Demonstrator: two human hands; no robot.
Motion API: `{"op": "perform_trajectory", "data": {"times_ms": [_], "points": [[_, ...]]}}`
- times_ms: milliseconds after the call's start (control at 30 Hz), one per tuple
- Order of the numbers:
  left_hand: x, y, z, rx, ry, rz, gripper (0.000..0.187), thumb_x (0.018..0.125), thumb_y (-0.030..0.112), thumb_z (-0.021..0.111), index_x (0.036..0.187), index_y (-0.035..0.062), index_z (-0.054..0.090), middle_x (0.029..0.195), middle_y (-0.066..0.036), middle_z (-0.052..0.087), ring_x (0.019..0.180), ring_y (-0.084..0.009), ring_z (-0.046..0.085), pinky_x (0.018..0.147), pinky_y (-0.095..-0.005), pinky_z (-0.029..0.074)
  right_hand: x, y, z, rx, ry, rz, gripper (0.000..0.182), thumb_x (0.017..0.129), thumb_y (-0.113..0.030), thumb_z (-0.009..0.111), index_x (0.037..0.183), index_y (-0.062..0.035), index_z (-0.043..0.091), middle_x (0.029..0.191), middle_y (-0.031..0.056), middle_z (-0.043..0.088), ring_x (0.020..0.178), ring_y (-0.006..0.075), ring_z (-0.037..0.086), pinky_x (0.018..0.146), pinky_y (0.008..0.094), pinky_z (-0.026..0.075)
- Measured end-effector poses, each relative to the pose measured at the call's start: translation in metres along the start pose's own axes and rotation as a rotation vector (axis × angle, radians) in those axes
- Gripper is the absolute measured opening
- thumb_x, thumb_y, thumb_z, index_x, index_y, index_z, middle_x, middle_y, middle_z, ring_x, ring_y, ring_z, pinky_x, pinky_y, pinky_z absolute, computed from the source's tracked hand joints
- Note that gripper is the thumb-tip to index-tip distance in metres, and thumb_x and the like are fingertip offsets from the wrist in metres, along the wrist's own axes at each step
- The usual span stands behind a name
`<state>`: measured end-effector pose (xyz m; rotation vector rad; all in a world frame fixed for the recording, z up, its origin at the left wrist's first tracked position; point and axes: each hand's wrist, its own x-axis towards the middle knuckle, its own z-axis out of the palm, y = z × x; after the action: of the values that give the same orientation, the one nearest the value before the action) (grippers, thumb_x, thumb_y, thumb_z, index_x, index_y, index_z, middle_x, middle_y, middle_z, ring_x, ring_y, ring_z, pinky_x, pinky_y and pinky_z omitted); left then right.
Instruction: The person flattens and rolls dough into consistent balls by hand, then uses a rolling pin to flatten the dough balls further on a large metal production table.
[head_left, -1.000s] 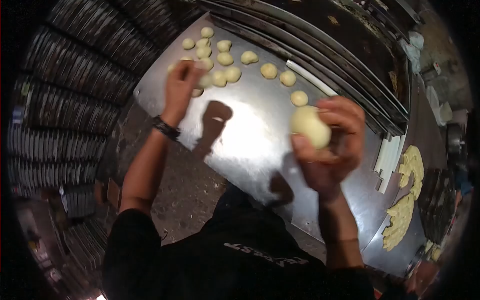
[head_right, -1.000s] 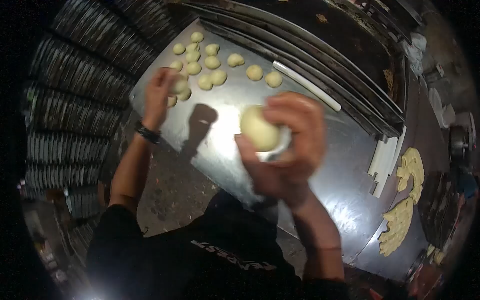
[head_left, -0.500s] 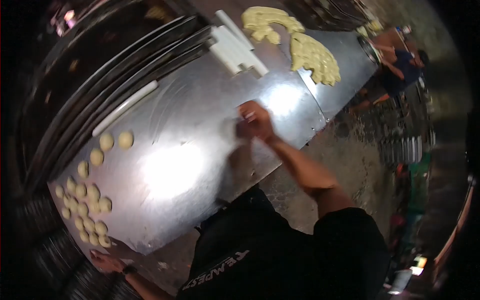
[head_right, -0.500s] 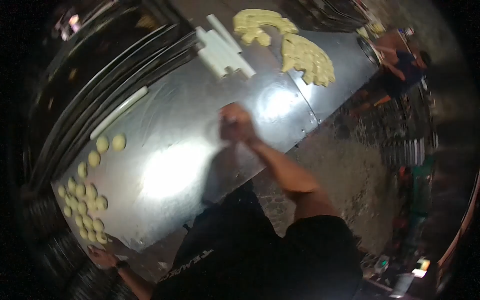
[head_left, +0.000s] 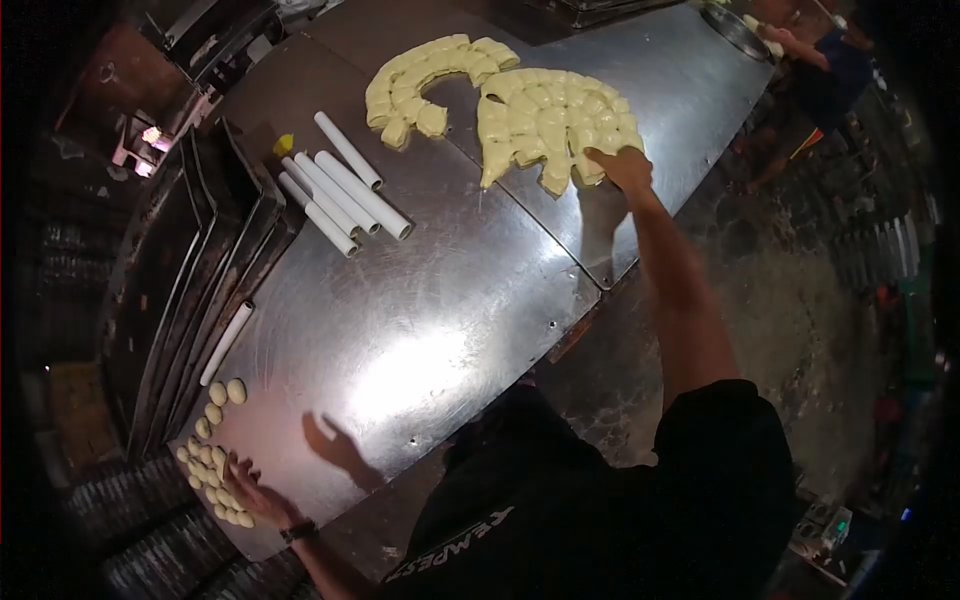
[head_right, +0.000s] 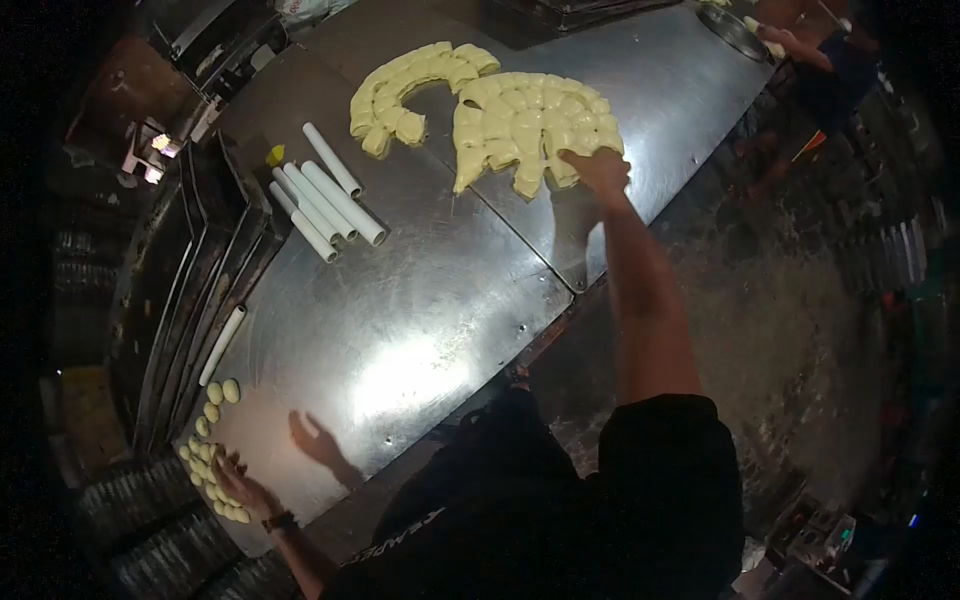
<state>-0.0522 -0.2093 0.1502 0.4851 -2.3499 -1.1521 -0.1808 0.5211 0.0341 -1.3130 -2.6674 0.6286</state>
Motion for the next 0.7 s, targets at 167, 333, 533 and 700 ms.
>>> {"op": "perform_trajectory", "data": {"times_ms": [167,333,533,700], "points": [[-0.011,0.056,0.147,-0.602,-0.354,-0.097,0.035,0.095,0.027,0.048,0.122,0.0044,0.053,0.116,-0.008,0.057,0.099,-0.0203,0.055,0.083,-0.0331,0.045,-0.027,-0.026,0.032,0.773,0.260,0.242,0.051,0.069,-0.017,0.077,0.112,0.0004,0.055,0.109,0.0143,0.064,0.097,0.0252,0.064,0.081,0.0360,0.053],[-0.091,0.154,0.255,-0.889,-1.008,-0.379,0.028,0.094,0.031,0.053,0.113,0.0105,0.056,0.112,-0.006,0.061,0.097,-0.0172,0.057,0.080,-0.0324,0.043,-0.083,0.062,0.006,1.645,-0.741,0.162,0.044,0.085,-0.010,0.056,0.127,-0.0014,0.046,0.114,0.0119,0.058,0.102,0.0258,0.060,0.087,0.0377,0.051],[-0.170,0.136,0.259,-0.615,-1.537,-0.709,0.046,0.096,0.048,0.048,0.119,0.0082,0.051,0.113,-0.006,0.055,0.100,-0.0167,0.054,0.083,-0.0330,0.045,-0.273,0.088,-0.039,1.480,-0.851,0.222,0.056,0.081,-0.017,0.065,0.131,-0.0045,0.043,0.120,0.0117,0.055,0.106,0.0254,0.058,0.091,0.0409,0.049],[-0.185,0.117,0.222,-0.729,-1.205,-0.497,0.044,0.098,0.044,0.046,0.109,0.0036,0.057,0.093,-0.004,0.059,0.084,-0.0097,0.054,0.075,-0.0252,0.046,-0.367,-0.014,-0.005,1.586,-0.791,0.287,0.041,0.083,-0.012,0.068,0.119,-0.0023,0.050,0.106,0.0080,0.060,0.096,0.0229,0.061,0.084,0.0391,0.052]]}}
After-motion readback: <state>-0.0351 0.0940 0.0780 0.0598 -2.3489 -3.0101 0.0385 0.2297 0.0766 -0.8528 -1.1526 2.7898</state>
